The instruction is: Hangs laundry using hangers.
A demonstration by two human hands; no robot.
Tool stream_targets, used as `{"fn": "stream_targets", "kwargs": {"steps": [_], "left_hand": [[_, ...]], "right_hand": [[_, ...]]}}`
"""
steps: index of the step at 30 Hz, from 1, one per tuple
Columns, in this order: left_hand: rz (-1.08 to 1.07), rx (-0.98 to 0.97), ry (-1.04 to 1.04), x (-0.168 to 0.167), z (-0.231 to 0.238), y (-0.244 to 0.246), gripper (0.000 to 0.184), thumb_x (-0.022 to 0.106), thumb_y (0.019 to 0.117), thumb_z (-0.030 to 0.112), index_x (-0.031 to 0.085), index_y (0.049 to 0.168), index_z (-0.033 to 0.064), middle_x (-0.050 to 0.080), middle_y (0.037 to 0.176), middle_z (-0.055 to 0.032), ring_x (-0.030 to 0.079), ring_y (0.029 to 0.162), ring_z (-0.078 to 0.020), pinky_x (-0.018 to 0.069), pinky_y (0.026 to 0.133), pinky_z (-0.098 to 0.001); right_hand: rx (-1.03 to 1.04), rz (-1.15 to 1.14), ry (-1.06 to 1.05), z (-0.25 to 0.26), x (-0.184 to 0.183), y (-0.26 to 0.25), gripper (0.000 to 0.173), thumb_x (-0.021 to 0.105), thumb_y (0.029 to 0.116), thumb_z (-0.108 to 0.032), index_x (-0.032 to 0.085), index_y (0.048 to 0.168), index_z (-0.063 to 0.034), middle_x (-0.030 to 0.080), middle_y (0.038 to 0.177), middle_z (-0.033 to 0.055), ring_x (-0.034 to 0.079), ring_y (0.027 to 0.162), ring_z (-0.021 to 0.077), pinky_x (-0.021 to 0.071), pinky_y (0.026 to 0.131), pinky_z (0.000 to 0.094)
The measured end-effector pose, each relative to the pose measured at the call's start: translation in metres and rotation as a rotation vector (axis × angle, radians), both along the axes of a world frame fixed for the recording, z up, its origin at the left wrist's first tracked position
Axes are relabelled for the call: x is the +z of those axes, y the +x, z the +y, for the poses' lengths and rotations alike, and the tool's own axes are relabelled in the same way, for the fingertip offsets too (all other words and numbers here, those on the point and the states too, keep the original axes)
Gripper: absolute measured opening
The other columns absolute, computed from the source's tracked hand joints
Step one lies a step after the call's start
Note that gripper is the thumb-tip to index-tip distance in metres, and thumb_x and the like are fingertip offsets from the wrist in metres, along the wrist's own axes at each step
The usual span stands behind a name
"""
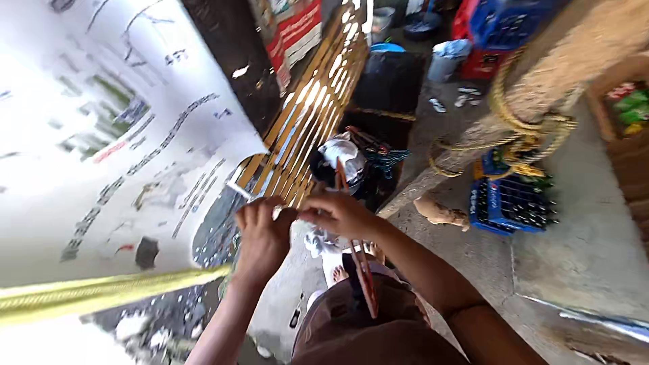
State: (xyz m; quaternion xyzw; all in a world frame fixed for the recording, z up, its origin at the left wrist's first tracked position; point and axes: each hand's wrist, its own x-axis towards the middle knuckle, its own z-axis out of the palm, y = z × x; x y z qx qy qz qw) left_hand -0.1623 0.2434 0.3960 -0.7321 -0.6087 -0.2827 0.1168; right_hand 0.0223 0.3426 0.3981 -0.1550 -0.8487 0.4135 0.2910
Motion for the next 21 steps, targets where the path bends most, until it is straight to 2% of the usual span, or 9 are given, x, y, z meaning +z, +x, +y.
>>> {"fn": "stream_targets", "kwargs": {"steps": [3,7,9,11,12,14,15,17,21], "left_hand": [[0.036,0.024,0.097,-0.01,0.005,0.0,0.012,0.062,0.0958,0.01,0.073,0.089,0.0085,0.067,0.109,-0.0175,0.061,0.106,-0.0399,0.0435,0.089,-0.0583],[0.093,0.022,0.253,0.001,0.008,0.001,0.009,0.059,0.0983,0.011,0.065,0.092,0.0137,0.062,0.113,-0.011,0.055,0.11,-0.0301,0.037,0.095,-0.0467],[0.102,0.012,0.305,0.013,0.009,0.003,0.006,0.058,0.0991,0.012,0.063,0.096,0.0143,0.06,0.113,-0.0101,0.054,0.112,-0.0288,0.0359,0.099,-0.0461],[0.11,-0.006,0.347,0.027,0.008,0.004,0.005,0.058,0.1001,0.013,0.062,0.097,0.0132,0.06,0.114,-0.0104,0.053,0.115,-0.0283,0.0354,0.101,-0.0462],[0.118,-0.013,0.364,0.034,0.008,0.005,0.004,0.058,0.1007,0.014,0.061,0.097,0.0134,0.06,0.115,-0.0101,0.053,0.116,-0.0277,0.0351,0.103,-0.0463],[0.115,-0.021,0.405,0.046,0.007,0.005,0.005,0.057,0.102,0.017,0.06,0.098,0.0141,0.059,0.118,-0.0092,0.052,0.119,-0.0263,0.0338,0.106,-0.0462],[0.105,-0.017,0.428,0.052,0.006,0.004,0.006,0.056,0.1023,0.017,0.06,0.099,0.0148,0.058,0.119,-0.0082,0.051,0.121,-0.0248,0.0327,0.107,-0.0456],[0.071,0.011,0.495,0.065,0.004,-0.002,0.009,0.054,0.1043,0.019,0.061,0.099,0.016,0.057,0.121,-0.0057,0.051,0.124,-0.0202,0.034,0.108,-0.0418],[0.027,0.063,0.538,0.083,-0.002,-0.008,0.013,0.054,0.105,0.021,0.062,0.098,0.015,0.051,0.122,-0.0054,0.046,0.126,-0.0154,0.0334,0.109,-0.0339]], "right_hand": [[0.002,0.013,-0.031,0.004,-0.009,0.003,0.022,0.059,0.1012,-0.016,0.069,0.097,0.003,0.066,0.085,0.0107,0.062,0.074,0.0143,0.0537,0.07,0.0315],[-0.002,0.042,-0.05,0.004,-0.022,0.003,0.025,0.062,0.1002,-0.022,0.07,0.106,0.0008,0.065,0.083,0.005,0.051,0.067,0.0041,0.0444,0.062,0.0195],[-0.037,0.005,-0.04,0.003,-0.025,0.001,0.038,0.07,0.0949,-0.031,0.067,0.117,-0.0002,0.063,0.084,0.0045,0.046,0.063,0.005,0.0414,0.058,0.0218],[-0.087,-0.077,-0.004,0.001,-0.03,-0.006,0.058,0.076,0.0885,-0.039,0.062,0.13,-0.0006,0.066,0.092,0.0077,0.051,0.066,0.0134,0.0456,0.06,0.0329],[-0.106,-0.105,0.021,0.0,-0.035,-0.011,0.056,0.076,0.0895,-0.038,0.062,0.129,0.0,0.068,0.092,0.0104,0.057,0.068,0.0199,0.0495,0.061,0.0402],[-0.104,-0.135,0.035,-0.003,-0.048,-0.019,0.036,0.064,0.0996,-0.03,0.07,0.115,0.0021,0.071,0.088,0.0174,0.069,0.076,0.0329,0.0556,0.068,0.0535],[-0.09,-0.123,0.027,-0.006,-0.055,-0.022,0.034,0.057,0.1035,-0.027,0.072,0.106,0.0026,0.071,0.085,0.0182,0.071,0.077,0.0338,0.0558,0.07,0.0538],[-0.04,-0.053,0.016,-0.009,-0.064,-0.026,0.037,0.046,0.107,-0.024,0.071,0.099,0.0029,0.069,0.082,0.0171,0.069,0.074,0.0302,0.0556,0.07,0.0486],[0.02,0.105,0.037,-0.016,-0.077,-0.029,0.042,0.042,0.1084,-0.025,0.065,0.09,0.0056,0.061,0.068,0.0153,0.061,0.06,0.0234,0.0511,0.058,0.0382]]}}
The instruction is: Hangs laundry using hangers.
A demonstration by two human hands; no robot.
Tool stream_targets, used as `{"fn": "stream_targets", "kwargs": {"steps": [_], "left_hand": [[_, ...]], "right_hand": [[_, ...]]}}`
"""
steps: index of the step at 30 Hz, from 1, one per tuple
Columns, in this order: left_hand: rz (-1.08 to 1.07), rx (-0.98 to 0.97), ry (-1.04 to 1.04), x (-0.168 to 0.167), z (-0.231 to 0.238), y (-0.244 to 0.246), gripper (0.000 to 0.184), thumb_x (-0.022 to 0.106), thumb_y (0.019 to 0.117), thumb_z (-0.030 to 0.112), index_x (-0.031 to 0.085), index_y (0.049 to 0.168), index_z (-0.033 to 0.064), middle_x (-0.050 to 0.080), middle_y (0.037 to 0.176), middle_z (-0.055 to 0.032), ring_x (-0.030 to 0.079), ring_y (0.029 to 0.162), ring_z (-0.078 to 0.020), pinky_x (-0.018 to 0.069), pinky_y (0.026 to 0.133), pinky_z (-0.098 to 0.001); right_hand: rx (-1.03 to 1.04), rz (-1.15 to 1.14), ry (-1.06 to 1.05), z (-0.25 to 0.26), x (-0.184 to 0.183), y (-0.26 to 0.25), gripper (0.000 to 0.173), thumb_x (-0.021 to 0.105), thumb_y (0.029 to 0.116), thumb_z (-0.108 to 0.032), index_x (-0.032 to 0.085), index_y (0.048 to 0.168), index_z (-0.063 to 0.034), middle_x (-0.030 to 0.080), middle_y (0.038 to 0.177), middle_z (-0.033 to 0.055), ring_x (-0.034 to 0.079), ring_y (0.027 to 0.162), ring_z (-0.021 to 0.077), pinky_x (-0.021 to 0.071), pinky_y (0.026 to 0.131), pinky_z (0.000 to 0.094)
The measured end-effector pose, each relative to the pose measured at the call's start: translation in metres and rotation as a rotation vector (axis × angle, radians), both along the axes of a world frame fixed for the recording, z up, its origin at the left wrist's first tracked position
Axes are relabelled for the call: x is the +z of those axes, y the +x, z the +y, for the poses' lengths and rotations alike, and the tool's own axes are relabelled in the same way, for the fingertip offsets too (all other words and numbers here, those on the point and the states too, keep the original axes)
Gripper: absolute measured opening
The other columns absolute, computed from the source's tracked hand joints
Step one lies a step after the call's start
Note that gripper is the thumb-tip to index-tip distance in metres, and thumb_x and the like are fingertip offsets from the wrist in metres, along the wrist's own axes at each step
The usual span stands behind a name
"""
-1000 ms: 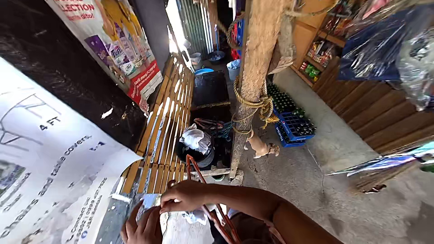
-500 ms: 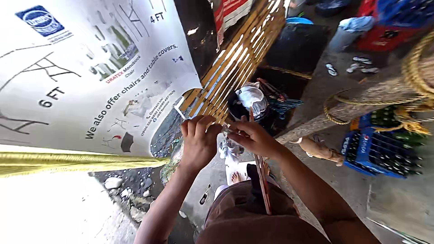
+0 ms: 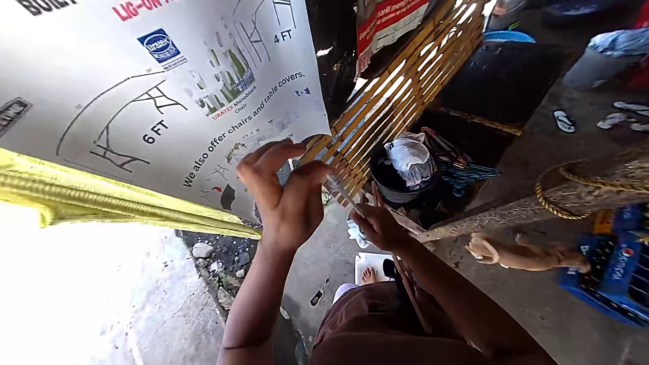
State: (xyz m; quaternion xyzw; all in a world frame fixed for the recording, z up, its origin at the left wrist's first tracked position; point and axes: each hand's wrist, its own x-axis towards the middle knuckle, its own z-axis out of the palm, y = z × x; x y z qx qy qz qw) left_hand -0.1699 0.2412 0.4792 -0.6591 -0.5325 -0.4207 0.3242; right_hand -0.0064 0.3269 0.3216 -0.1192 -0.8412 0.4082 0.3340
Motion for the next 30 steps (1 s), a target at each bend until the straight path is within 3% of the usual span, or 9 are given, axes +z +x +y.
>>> {"fn": "stream_targets", "kwargs": {"steps": [4,6,10,14,17,19,22,27,30], "left_hand": [[-0.124,-0.001,0.004,-0.001,-0.002,-0.006,0.017,0.054,0.106,0.021,0.063,0.096,0.0103,0.05,0.124,-0.0061,0.046,0.124,-0.0089,0.0375,0.106,-0.0244],[-0.208,-0.018,0.033,-0.001,-0.003,-0.012,0.017,0.055,0.1053,0.018,0.064,0.095,0.0083,0.051,0.123,-0.0064,0.047,0.123,-0.008,0.0381,0.105,-0.0248],[-0.51,-0.203,0.107,-0.019,0.007,-0.028,0.014,0.052,0.1041,0.009,0.065,0.107,0.009,0.056,0.119,0.0052,0.053,0.116,-0.0025,0.0472,0.096,-0.0229],[-0.886,-0.327,-0.044,-0.086,0.001,0.003,0.033,0.056,0.1035,0.015,0.04,0.132,0.007,0.057,0.117,0.0088,0.06,0.104,-0.001,0.0534,0.093,-0.0269],[-1.161,-0.273,-0.191,-0.168,-0.024,0.062,0.012,0.057,0.1036,0.03,0.053,0.107,0.0186,0.057,0.093,0.014,0.056,0.085,0.0052,0.0496,0.079,-0.0188],[-1.21,-0.257,-0.337,-0.194,-0.031,0.089,0.033,0.067,0.095,0.041,0.058,0.089,0.01,0.057,0.075,0.0106,0.055,0.069,0.0052,0.0492,0.066,-0.0177],[-1.135,-0.152,-0.646,-0.188,-0.025,0.1,0.042,0.078,0.0836,0.031,0.063,0.101,-0.0033,0.065,0.079,-0.0053,0.062,0.069,-0.0108,0.0526,0.065,-0.0317],[-1.099,0.004,-0.616,-0.191,-0.008,0.073,0.03,0.062,0.0951,0.011,0.063,0.118,-0.0084,0.068,0.107,-0.023,0.069,0.095,-0.0306,0.0567,0.081,-0.0469],[-1.184,0.028,-0.6,-0.185,-0.009,0.058,0.028,0.048,0.1046,0.011,0.064,0.116,-0.0093,0.069,0.089,-0.017,0.066,0.079,-0.0194,0.0544,0.076,-0.0403]], "right_hand": [[0.068,0.09,-0.107,0.005,-0.008,0.003,0.041,0.045,0.1086,-0.029,0.064,0.092,0.0033,0.058,0.072,0.0059,0.052,0.064,0.0051,0.0456,0.063,0.0207],[0.113,0.109,-0.113,0.007,-0.001,0.005,0.036,0.048,0.1062,-0.024,0.067,0.097,0.0053,0.064,0.078,0.008,0.057,0.068,0.0049,0.0497,0.067,0.0216],[0.151,0.166,-0.147,0.01,0.017,0.009,0.031,0.043,0.1065,-0.012,0.064,0.092,0.0048,0.059,0.078,0.0013,0.051,0.068,-0.0022,0.0448,0.064,0.0142],[0.155,0.246,-0.264,0.013,0.039,0.013,0.028,0.042,0.1082,-0.013,0.06,0.089,-0.0041,0.053,0.076,-0.0115,0.045,0.066,-0.0104,0.0391,0.061,0.0092],[0.142,0.276,-0.277,0.013,0.058,0.013,0.027,0.042,0.1093,-0.015,0.058,0.089,-0.0085,0.051,0.075,-0.0133,0.043,0.064,-0.0104,0.0367,0.058,0.0092],[0.126,0.275,-0.245,0.013,0.065,0.01,0.027,0.042,0.1085,-0.013,0.06,0.089,-0.0063,0.053,0.076,-0.0114,0.045,0.066,-0.0092,0.039,0.06,0.01],[0.131,0.213,-0.143,0.009,0.068,0.006,0.029,0.043,0.1077,-0.011,0.062,0.089,0.0008,0.054,0.076,-0.0047,0.048,0.066,-0.0054,0.0414,0.062,0.0123],[0.072,0.224,-0.099,0.012,0.063,0.008,0.03,0.042,0.1081,-0.013,0.061,0.09,0.0015,0.055,0.076,-0.0046,0.048,0.068,-0.0065,0.0417,0.064,0.0112],[0.05,0.242,-0.118,0.021,0.058,0.016,0.03,0.041,0.1096,-0.016,0.057,0.087,-0.0043,0.053,0.075,-0.0078,0.047,0.067,-0.0077,0.0409,0.062,0.0106]]}}
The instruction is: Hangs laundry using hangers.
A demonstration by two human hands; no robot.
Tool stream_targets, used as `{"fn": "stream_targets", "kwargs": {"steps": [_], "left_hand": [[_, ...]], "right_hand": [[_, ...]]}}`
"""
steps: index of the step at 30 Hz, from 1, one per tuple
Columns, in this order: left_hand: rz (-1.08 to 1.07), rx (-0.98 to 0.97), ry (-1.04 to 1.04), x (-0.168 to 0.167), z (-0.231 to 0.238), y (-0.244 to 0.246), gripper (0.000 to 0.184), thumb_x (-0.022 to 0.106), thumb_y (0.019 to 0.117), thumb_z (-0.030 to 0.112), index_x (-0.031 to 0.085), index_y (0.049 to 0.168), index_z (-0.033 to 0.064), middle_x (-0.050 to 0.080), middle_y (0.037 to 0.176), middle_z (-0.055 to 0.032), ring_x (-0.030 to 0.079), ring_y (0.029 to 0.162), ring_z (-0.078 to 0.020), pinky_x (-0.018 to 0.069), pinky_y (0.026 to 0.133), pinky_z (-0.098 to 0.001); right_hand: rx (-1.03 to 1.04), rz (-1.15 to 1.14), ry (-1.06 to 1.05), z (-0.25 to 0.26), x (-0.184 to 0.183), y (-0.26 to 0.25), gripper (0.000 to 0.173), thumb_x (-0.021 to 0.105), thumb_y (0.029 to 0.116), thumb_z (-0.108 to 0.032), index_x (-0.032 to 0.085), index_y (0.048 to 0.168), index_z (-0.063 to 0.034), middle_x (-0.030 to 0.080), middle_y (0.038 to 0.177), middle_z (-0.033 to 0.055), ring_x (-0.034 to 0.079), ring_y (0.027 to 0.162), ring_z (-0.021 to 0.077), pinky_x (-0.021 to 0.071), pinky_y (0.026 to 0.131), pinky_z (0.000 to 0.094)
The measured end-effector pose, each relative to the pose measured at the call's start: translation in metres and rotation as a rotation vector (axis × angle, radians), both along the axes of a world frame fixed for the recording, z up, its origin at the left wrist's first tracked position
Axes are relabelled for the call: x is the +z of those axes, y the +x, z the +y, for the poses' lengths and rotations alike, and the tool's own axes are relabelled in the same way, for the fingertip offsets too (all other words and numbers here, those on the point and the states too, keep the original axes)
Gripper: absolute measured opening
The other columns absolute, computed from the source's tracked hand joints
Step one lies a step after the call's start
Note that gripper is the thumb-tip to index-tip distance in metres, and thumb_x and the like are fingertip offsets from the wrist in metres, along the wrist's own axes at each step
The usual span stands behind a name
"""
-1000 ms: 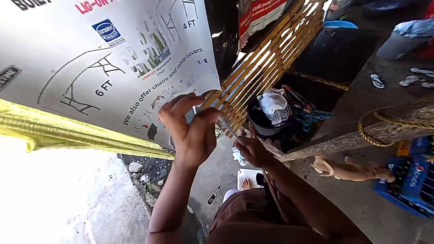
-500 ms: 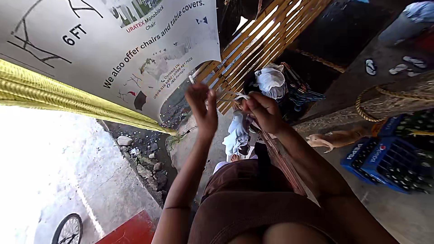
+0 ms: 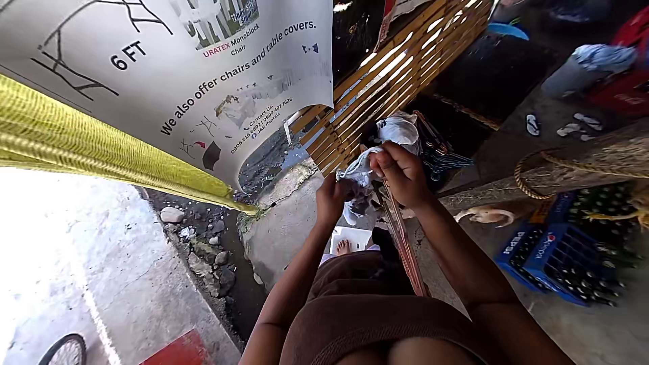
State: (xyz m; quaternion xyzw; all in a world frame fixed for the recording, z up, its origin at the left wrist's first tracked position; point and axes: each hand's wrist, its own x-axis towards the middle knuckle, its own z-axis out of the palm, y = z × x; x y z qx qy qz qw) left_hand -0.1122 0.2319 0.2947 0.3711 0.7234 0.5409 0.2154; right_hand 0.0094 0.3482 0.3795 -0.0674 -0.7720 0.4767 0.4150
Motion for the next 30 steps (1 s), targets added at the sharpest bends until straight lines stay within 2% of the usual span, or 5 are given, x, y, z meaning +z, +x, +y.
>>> {"fn": "stream_targets", "kwargs": {"steps": [5,10,17,23,30], "left_hand": [[0.103,-0.109,0.054,0.034,-0.001,-0.037,0.027,0.042,0.1068,0.008,0.059,0.118,-0.0085,0.063,0.087,-0.0136,0.058,0.071,-0.0136,0.052,0.067,-0.0342],[0.184,-0.358,-0.061,0.082,0.007,-0.076,0.045,0.061,0.1019,0.01,0.045,0.144,0.0034,0.068,0.09,-0.0157,0.062,0.067,-0.0173,0.0549,0.065,-0.0359],[0.603,-0.723,-0.311,0.105,0.016,-0.098,0.022,0.06,0.0863,-0.014,0.077,0.091,-0.0002,0.069,0.107,-0.0222,0.064,0.106,-0.0392,0.0511,0.091,-0.0572],[0.955,-0.591,-0.876,0.124,0.031,-0.098,0.025,0.05,0.1005,-0.006,0.068,0.117,-0.0033,0.055,0.135,-0.0223,0.06,0.116,-0.0436,0.0533,0.089,-0.0574],[0.681,-0.548,-0.532,0.158,0.016,-0.096,0.027,0.05,0.0991,-0.003,0.069,0.118,-0.005,0.054,0.129,-0.0269,0.063,0.106,-0.0398,0.0537,0.089,-0.0559]], "right_hand": [[-0.019,-0.073,0.044,0.036,-0.019,0.013,0.032,0.039,0.1097,-0.016,0.062,0.096,0.0029,0.063,0.082,-0.0032,0.056,0.073,-0.0058,0.0494,0.07,0.0142],[-0.217,-0.491,-0.016,0.076,-0.056,0.035,0.044,0.036,0.1082,-0.012,0.042,0.148,0.006,0.069,0.116,0.0219,0.069,0.097,0.0238,0.0551,0.086,0.0421],[-0.093,-0.064,-0.13,0.05,-0.03,0.051,0.009,0.057,0.0971,-0.016,0.055,0.088,-0.0142,0.053,0.071,-0.0138,0.05,0.059,-0.0076,0.0463,0.056,0.0115],[0.386,0.125,-0.192,0.042,0.005,0.036,0.033,0.059,0.1032,-0.041,0.056,0.075,-0.0239,0.046,0.059,-0.0157,0.042,0.049,-0.0062,0.0382,0.047,0.0115],[0.723,0.22,-0.237,-0.013,0.029,0.008,0.035,0.06,0.1034,-0.039,0.055,0.076,-0.0171,0.048,0.06,-0.0125,0.046,0.055,-0.0062,0.0399,0.053,0.0123]]}}
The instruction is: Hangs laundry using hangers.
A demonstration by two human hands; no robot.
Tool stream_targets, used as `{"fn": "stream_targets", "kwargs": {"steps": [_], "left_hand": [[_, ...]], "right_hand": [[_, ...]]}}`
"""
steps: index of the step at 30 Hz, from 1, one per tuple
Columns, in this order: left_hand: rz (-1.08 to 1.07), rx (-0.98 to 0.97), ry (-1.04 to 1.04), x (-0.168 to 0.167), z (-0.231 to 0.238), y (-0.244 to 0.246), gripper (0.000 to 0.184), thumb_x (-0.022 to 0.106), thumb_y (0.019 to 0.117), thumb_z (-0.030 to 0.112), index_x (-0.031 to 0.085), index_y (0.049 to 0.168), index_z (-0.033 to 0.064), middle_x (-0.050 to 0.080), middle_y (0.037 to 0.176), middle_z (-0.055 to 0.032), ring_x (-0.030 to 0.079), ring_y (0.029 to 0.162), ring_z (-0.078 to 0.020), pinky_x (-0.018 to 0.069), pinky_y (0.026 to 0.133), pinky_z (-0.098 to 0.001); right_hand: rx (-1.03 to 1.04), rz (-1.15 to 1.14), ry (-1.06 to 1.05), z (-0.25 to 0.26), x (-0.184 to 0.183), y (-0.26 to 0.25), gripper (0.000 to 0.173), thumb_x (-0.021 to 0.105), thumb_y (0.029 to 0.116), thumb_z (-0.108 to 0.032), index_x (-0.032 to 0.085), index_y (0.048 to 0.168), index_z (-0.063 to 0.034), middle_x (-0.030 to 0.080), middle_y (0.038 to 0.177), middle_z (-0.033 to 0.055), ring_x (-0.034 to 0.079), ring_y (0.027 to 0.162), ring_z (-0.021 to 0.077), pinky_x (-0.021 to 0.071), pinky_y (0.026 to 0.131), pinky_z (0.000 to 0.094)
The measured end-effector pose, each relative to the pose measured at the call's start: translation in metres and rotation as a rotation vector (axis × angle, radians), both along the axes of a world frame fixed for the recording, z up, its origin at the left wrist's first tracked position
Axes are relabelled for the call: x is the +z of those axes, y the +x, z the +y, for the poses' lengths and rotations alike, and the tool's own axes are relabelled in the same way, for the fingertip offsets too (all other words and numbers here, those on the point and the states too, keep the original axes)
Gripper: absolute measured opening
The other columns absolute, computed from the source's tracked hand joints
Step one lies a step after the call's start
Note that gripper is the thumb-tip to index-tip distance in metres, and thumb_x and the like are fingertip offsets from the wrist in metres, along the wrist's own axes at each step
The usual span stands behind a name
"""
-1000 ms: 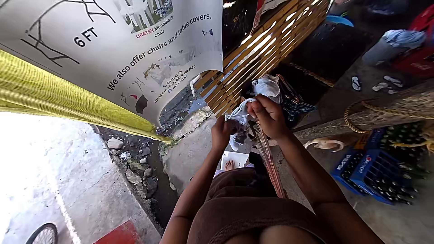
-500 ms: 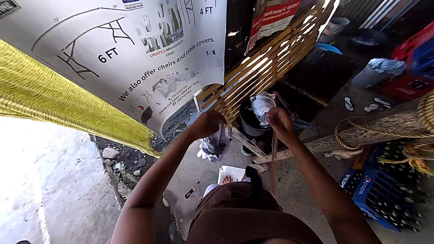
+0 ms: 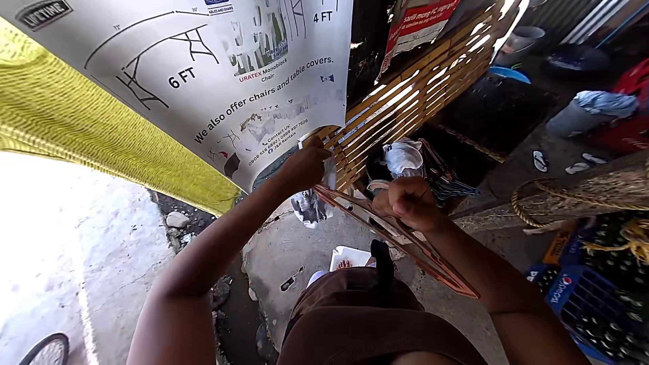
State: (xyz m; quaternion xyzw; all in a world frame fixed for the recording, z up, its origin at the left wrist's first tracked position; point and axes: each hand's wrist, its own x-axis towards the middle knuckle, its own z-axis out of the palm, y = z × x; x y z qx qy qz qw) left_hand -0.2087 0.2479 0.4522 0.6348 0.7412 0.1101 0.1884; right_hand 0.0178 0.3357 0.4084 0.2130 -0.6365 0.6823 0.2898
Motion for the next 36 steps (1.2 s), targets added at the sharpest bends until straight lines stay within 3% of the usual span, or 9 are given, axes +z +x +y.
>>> {"fn": "stream_targets", "kwargs": {"steps": [9,14,17,20,25,27,29,33,36], "left_hand": [[0.08,-0.32,0.126,0.054,-0.017,0.03,0.03,0.076,0.0795,0.008,0.072,0.108,0.0019,0.055,0.128,-0.0198,0.064,0.103,-0.0319,0.0572,0.081,-0.0491],[0.338,-0.551,0.331,0.057,-0.011,0.035,0.026,0.067,0.0963,0.018,0.07,0.08,-0.0014,0.063,0.097,-0.0204,0.067,0.077,-0.0357,0.0525,0.058,-0.0494],[0.401,-0.609,0.413,0.06,-0.007,0.037,0.024,0.067,0.0958,0.023,0.073,0.084,0.0027,0.063,0.096,-0.017,0.066,0.076,-0.0321,0.0517,0.055,-0.0457],[0.34,-0.613,0.321,0.066,-0.003,0.044,0.046,0.082,0.0804,0.045,0.074,0.097,0.0022,0.062,0.11,-0.0196,0.066,0.087,-0.0328,0.0542,0.065,-0.0475],[0.273,-0.699,0.306,0.05,0.0,0.058,0.025,0.071,0.0924,0.022,0.071,0.091,-0.0026,0.069,0.096,-0.0214,0.07,0.083,-0.0374,0.0541,0.063,-0.0514],[0.264,-0.673,0.318,0.047,-0.003,0.054,0.028,0.068,0.0962,0.026,0.072,0.092,-0.0008,0.068,0.1,-0.0203,0.07,0.08,-0.0356,0.0546,0.061,-0.0509],[0.285,-0.597,0.355,0.051,-0.008,0.046,0.033,0.066,0.0973,0.031,0.07,0.089,-0.0004,0.066,0.095,-0.0199,0.069,0.074,-0.0354,0.0531,0.056,-0.0512],[0.408,-0.4,0.475,0.073,-0.019,0.026,0.041,0.058,0.1016,0.036,0.067,0.088,-0.0013,0.067,0.092,-0.0207,0.068,0.074,-0.0379,0.0519,0.056,-0.0542],[0.466,-0.297,0.508,0.097,-0.025,0.018,0.045,0.051,0.1053,0.039,0.067,0.094,-0.0012,0.067,0.099,-0.0225,0.069,0.078,-0.0402,0.0519,0.059,-0.0568]], "right_hand": [[-0.067,0.201,0.206,-0.015,0.022,-0.04,0.036,0.061,0.1009,-0.017,0.046,0.07,-0.0057,0.042,0.056,-0.0033,0.037,0.05,-0.0049,0.0284,0.047,0.0108],[-0.273,0.311,0.083,-0.008,0.028,-0.038,0.03,0.057,0.1044,-0.026,0.052,0.077,-0.0138,0.044,0.057,-0.0068,0.045,0.054,-0.0014,0.0454,0.07,0.0196],[-0.187,0.316,-0.144,0.001,0.035,-0.031,0.023,0.056,0.1043,-0.025,0.054,0.081,-0.0211,0.04,0.055,-0.0128,0.039,0.048,-0.0029,0.0366,0.05,0.0158],[-0.064,0.349,-0.141,0.004,0.042,-0.02,0.026,0.06,0.1031,-0.026,0.054,0.078,-0.0194,0.043,0.056,-0.0123,0.044,0.05,-0.0024,0.0373,0.049,0.0157],[0.02,0.311,-0.21,-0.013,0.043,-0.014,0.026,0.059,0.1026,-0.029,0.056,0.081,-0.0143,0.041,0.056,-0.0086,0.04,0.048,0.0,0.0336,0.049,0.0162],[-0.117,0.189,-0.17,-0.006,0.034,-0.002,0.031,0.051,0.105,-0.044,0.059,0.114,-0.0162,0.053,0.07,-0.0029,0.05,0.058,0.0049,0.0445,0.056,0.0198],[-0.302,0.103,-0.049,0.025,0.019,-0.007,0.067,0.04,0.1012,-0.066,0.037,0.15,-0.0206,0.072,0.099,-0.0043,0.068,0.086,0.0087,0.058,0.081,0.0282],[-0.596,-0.343,-0.046,0.043,-0.083,-0.011,0.094,0.051,0.0981,-0.063,0.011,0.159,-0.0035,0.06,0.137,0.0057,0.063,0.121,0.015,0.0552,0.099,0.038],[-0.5,-0.758,0.109,0.001,-0.143,-0.029,0.11,0.082,0.0818,-0.038,0.015,0.162,-0.0012,0.042,0.155,0.0246,0.049,0.138,0.0323,0.0463,0.11,0.0481]]}}
